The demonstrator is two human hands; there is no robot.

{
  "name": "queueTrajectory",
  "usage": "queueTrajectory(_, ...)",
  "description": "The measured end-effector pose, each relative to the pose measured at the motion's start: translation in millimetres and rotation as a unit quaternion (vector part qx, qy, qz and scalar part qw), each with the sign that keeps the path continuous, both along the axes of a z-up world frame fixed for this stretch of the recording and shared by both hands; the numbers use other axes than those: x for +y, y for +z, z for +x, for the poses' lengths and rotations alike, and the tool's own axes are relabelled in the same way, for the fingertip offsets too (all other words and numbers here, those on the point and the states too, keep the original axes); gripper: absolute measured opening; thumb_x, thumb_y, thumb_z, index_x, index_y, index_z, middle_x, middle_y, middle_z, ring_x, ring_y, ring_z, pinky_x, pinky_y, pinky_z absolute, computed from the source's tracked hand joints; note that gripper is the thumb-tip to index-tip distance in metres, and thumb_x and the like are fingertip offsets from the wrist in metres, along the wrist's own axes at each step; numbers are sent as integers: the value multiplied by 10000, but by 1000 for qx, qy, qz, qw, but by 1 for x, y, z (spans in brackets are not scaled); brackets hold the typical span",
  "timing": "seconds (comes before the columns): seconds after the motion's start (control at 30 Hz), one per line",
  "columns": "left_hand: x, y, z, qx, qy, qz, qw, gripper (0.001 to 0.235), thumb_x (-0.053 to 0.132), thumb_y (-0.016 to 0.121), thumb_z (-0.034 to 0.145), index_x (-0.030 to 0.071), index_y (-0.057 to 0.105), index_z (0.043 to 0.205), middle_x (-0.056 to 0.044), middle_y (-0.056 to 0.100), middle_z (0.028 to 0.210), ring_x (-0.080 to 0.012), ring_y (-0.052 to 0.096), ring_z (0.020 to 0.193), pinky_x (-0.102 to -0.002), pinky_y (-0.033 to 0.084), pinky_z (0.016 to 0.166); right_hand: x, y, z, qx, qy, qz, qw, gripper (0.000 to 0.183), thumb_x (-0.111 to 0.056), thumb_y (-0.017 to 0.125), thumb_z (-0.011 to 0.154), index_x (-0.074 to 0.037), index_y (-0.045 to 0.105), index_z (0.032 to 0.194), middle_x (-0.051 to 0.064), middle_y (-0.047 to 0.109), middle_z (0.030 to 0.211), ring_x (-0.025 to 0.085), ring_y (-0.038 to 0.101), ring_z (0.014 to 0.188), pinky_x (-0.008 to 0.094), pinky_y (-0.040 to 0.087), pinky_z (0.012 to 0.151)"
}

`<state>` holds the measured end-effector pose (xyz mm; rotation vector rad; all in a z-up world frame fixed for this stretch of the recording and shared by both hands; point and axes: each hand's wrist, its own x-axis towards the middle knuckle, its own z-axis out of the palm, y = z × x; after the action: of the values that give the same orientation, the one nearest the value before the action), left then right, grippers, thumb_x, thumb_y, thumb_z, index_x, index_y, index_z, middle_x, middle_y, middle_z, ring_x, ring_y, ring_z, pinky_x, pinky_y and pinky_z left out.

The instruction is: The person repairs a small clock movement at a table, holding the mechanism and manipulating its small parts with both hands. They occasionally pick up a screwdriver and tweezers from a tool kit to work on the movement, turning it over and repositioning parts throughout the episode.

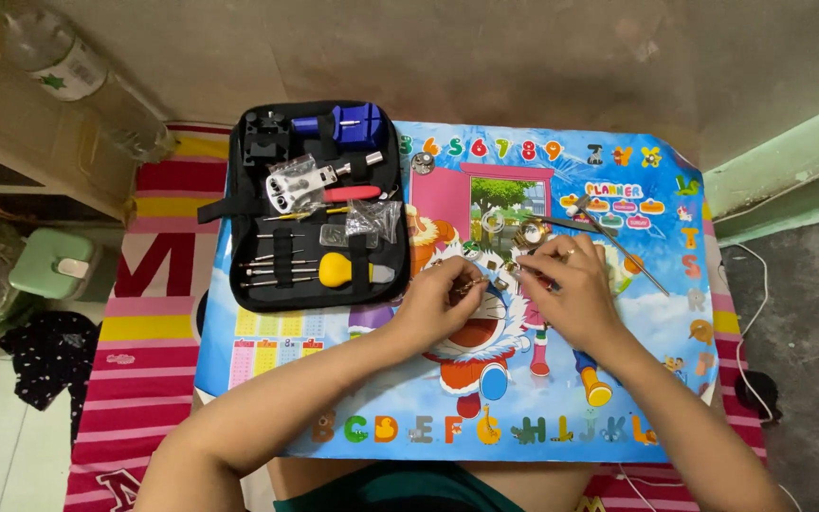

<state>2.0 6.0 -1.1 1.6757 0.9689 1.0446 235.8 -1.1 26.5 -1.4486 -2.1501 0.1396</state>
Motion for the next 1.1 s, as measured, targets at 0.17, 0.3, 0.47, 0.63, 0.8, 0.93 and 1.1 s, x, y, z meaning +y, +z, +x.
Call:
queueTrajectory(0.17,-1,4,-2,-2,1,1,1000,78,125,719,886,76,713,945,-138,707,764,-324,702,737,-357,564,598,3,8,-10,-19,-27,-63,997,122,-219,803,873,-151,822,972,48,664,931,246,568,955,392,404,901)
queueTrajectory(0.3,1,9,-5,-9,-11,13,1000,99,96,707,878,78,735,971,-158,700,797,-347,697,751,-382,564,612,2,13,-15,18,-44,-159,986,80,-109,782,858,-115,782,938,51,635,984,243,542,1009,393,393,934)
queueTrajectory(0.47,0,13,-6,-15,-26,16,999,106,79,706,880,78,750,976,-154,692,802,-347,695,738,-382,561,610,-7,15,-12,54,12,-128,990,92,-108,754,899,-180,743,956,-39,672,908,173,574,959,349,378,895)
queueTrajectory(0.63,-4,2,-2,5,-16,26,1000,117,126,727,885,118,770,993,-121,661,833,-301,688,731,-361,559,597,-13,25,-20,113,101,-90,984,121,-75,735,883,-174,765,944,-37,738,875,170,604,884,351,383,872)
queueTrajectory(0.8,-4,-2,-3,53,-39,88,994,111,132,721,866,114,748,972,-103,623,880,-352,661,791,-407,559,628,-12,21,-23,108,116,-85,984,129,-62,740,869,-172,759,934,-45,748,869,170,627,861,352,393,856)
queueTrajectory(0.93,-4,-2,-3,78,-54,113,989,109,127,724,866,90,744,967,-95,610,894,-330,657,819,-391,561,648,-14,22,-26,98,128,-84,983,141,-48,730,866,-170,752,931,-36,743,869,178,636,868,374,393,862)
queueTrajectory(1.1,-3,0,-2,92,-55,148,983,93,109,721,857,89,733,948,-74,597,904,-305,636,858,-373,557,673,-16,19,-27,110,123,-79,983,152,-34,748,847,-163,767,926,-29,750,852,170,649,853,365,394,872)
